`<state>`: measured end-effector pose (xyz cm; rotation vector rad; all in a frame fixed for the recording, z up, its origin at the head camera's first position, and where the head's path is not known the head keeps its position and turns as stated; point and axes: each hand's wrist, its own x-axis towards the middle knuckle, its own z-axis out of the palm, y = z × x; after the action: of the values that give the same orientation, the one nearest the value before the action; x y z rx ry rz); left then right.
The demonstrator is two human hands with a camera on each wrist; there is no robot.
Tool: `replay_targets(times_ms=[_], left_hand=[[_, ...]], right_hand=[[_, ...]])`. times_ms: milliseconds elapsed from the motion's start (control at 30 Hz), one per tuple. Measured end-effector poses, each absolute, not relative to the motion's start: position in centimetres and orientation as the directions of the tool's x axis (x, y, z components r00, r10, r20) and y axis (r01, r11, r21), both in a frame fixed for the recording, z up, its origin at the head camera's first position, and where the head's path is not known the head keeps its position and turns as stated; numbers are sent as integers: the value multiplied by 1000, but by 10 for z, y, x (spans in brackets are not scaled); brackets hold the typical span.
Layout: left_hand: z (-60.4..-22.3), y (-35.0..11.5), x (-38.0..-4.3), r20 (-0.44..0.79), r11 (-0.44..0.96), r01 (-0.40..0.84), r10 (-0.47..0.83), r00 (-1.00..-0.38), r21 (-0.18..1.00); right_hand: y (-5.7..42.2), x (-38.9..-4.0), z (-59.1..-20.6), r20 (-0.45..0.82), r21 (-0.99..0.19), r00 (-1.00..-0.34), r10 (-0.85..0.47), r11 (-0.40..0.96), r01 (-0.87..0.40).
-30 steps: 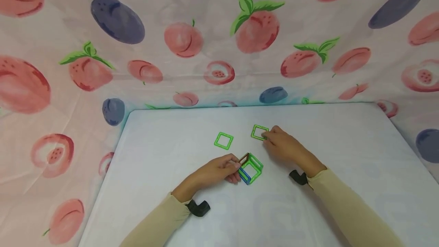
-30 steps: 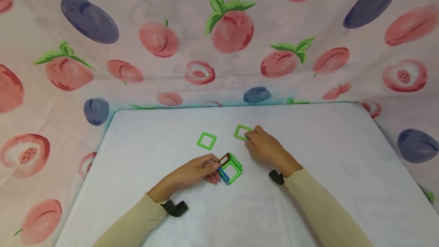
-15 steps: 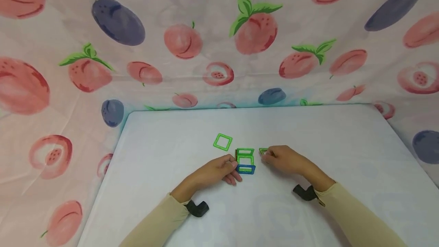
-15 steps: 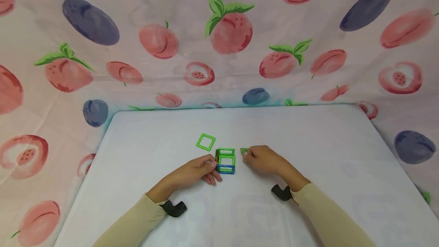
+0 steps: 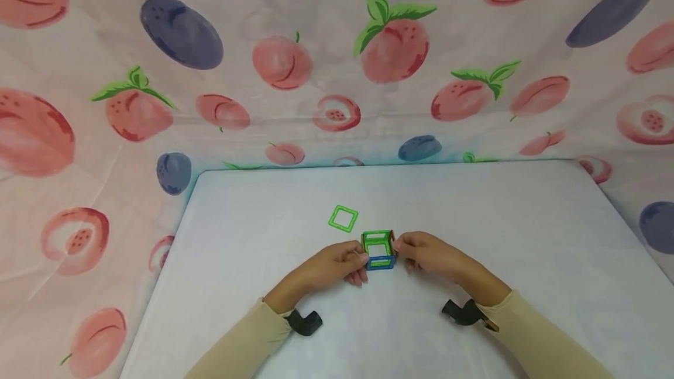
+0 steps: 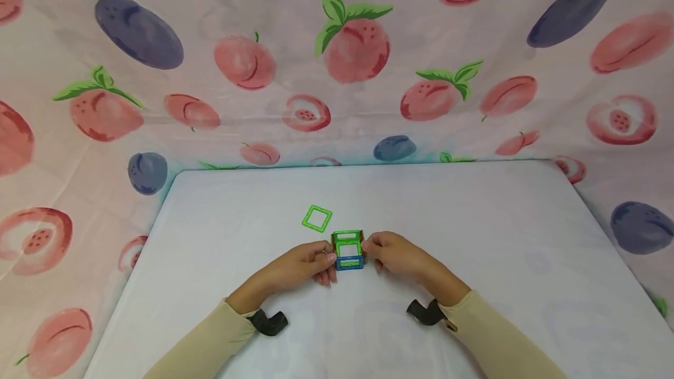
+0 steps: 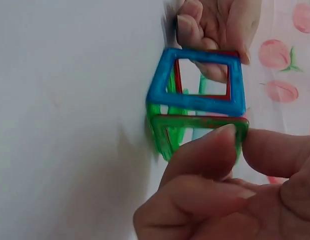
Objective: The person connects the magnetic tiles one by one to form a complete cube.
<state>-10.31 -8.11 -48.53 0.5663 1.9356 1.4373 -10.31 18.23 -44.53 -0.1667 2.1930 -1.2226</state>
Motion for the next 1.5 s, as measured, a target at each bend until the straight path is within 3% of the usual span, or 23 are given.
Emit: replay_targets(times_ms=[100, 233, 367, 800, 1133, 1500], left_hand=[[-484, -81, -103, -241, 303, -35, 679, -693, 952], [-482, -80, -104, -238, 299, -35, 679, -695, 954], [-482, -81, -104, -247, 325, -23, 669, -701, 945], [-483, -79, -103, -251, 348, -6, 666, -703, 938], [-483, -79, -101, -273, 369, -20, 647, -712, 929], [-480, -78, -101, -288, 380, -34, 638, -714, 924]], right_hand=[[183, -105, -443, -385, -778, -849, -361, 623, 88], [181, -114, -441, -171, -706, -924, -343, 696, -128], [176, -124, -444, -44, -648, -924, -380, 714, -263], [176, -128, -444, -162, -661, -913, -375, 728, -182], [170, -128, -449, -4, -657, -924, -382, 698, -286], [166, -129, -457, -42, -668, -940, -339, 709, -226]])
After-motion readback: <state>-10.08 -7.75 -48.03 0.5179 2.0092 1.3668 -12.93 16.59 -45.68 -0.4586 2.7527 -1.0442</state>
